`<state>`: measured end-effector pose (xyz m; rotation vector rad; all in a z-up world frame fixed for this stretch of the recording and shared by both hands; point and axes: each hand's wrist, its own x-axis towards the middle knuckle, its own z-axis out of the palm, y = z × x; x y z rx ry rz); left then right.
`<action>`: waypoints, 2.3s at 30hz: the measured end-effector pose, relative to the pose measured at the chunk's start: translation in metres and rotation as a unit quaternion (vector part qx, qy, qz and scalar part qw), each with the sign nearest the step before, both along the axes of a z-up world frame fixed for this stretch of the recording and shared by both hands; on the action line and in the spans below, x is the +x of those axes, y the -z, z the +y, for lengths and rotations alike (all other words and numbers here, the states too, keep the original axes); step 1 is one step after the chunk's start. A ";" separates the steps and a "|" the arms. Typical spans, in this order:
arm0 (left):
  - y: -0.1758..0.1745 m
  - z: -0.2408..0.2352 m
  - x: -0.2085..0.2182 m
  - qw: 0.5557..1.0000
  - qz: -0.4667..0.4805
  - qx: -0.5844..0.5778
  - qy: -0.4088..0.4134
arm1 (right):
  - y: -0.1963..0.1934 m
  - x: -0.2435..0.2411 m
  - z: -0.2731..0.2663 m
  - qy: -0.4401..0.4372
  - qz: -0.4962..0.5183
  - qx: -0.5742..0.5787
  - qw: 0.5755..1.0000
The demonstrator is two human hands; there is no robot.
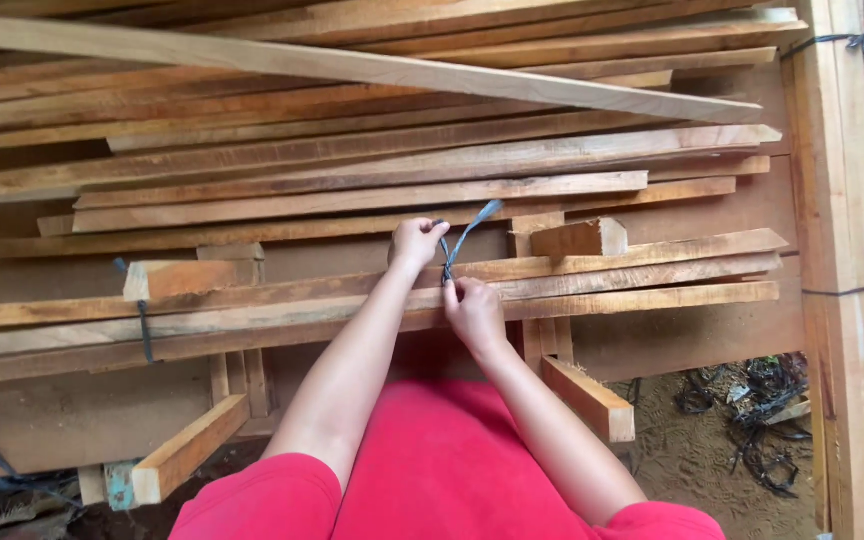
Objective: The person ties a stack of wooden planks together using black straps. They wrap the straps around the planks and tie knots to secure them in place.
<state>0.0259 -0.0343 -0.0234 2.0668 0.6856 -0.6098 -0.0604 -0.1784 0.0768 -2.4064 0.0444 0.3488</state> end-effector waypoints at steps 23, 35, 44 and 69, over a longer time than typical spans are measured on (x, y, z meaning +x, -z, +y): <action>-0.059 -0.010 0.001 0.993 0.092 0.038 0.057 | 0.042 -0.004 -0.008 0.189 0.104 0.379 0.900; -0.059 -0.014 -0.007 0.995 0.040 0.079 0.039 | 0.003 0.011 -0.007 0.037 0.134 0.110 0.984; -0.067 -0.015 -0.016 0.995 0.017 0.095 -0.003 | 0.027 -0.018 -0.001 0.109 0.192 0.157 0.963; -0.075 0.160 -0.147 0.760 -0.182 0.387 0.489 | -0.004 0.022 0.028 -0.444 -0.081 -0.275 0.849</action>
